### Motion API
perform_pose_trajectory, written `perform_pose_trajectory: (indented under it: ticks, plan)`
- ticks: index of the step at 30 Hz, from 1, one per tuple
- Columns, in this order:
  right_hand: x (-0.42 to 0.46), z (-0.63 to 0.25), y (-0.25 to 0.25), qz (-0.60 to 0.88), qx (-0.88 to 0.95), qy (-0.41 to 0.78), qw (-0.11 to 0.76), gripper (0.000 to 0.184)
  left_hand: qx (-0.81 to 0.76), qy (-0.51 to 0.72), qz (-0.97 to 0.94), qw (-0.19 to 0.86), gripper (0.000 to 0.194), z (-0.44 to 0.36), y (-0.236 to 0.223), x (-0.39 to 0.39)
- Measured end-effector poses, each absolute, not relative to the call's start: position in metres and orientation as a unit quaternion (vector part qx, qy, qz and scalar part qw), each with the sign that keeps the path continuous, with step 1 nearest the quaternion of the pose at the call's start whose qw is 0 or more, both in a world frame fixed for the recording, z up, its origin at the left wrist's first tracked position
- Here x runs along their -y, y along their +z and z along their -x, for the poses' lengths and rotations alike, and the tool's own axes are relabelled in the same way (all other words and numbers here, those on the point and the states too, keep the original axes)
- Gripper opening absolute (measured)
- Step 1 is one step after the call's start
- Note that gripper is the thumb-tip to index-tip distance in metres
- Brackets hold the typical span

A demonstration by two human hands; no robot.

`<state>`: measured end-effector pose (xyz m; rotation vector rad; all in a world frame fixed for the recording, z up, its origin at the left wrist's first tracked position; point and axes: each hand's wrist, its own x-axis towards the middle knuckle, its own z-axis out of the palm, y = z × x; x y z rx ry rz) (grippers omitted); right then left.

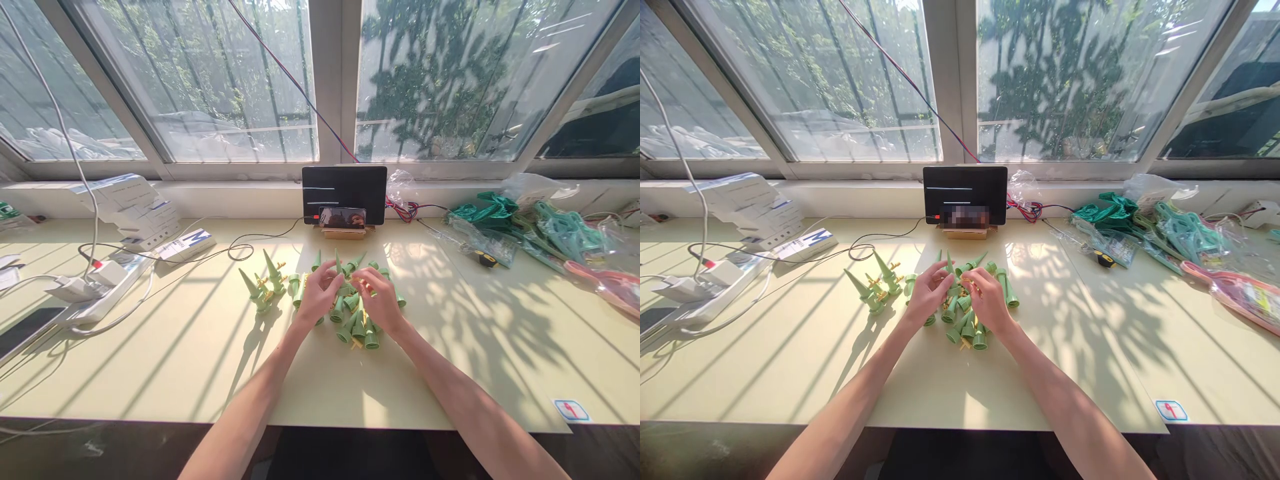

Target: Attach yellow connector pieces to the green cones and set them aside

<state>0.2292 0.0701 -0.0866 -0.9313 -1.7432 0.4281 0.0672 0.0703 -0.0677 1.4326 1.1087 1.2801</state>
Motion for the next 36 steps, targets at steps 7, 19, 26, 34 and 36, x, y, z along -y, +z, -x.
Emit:
perform_pose_trajectory:
  ticks: [7,19,26,34,36]
  plan:
    - [-0.0705,-0.2291,-0.0861,0.392,0.726,0.174,0.538,0.016,-0.433,0.526,-0.601,0.417,0.042,-0.068,-0.067,-0.0699]
    - [-0.0718,-0.2308,-0.0877,0.397,0.721,0.186,0.537,0.014,-0.454,0.516,-0.639,0.345,0.039,-0.0664,-0.0699,-0.0704]
    - [-0.0714,-0.231,-0.0881,0.375,0.73,0.184,0.542,0.014,-0.447,0.509,-0.626,0.387,0.04,-0.0657,-0.0715,-0.0716]
    - [-0.0734,-0.2329,-0.0867,0.389,0.72,0.184,0.544,0.013,-0.444,0.492,-0.69,0.291,0.029,-0.0665,-0.0739,-0.0717]
    - [-0.0734,-0.2329,-0.0872,0.388,0.721,0.187,0.542,0.013,-0.445,0.494,-0.682,0.306,0.03,-0.0664,-0.0747,-0.0724]
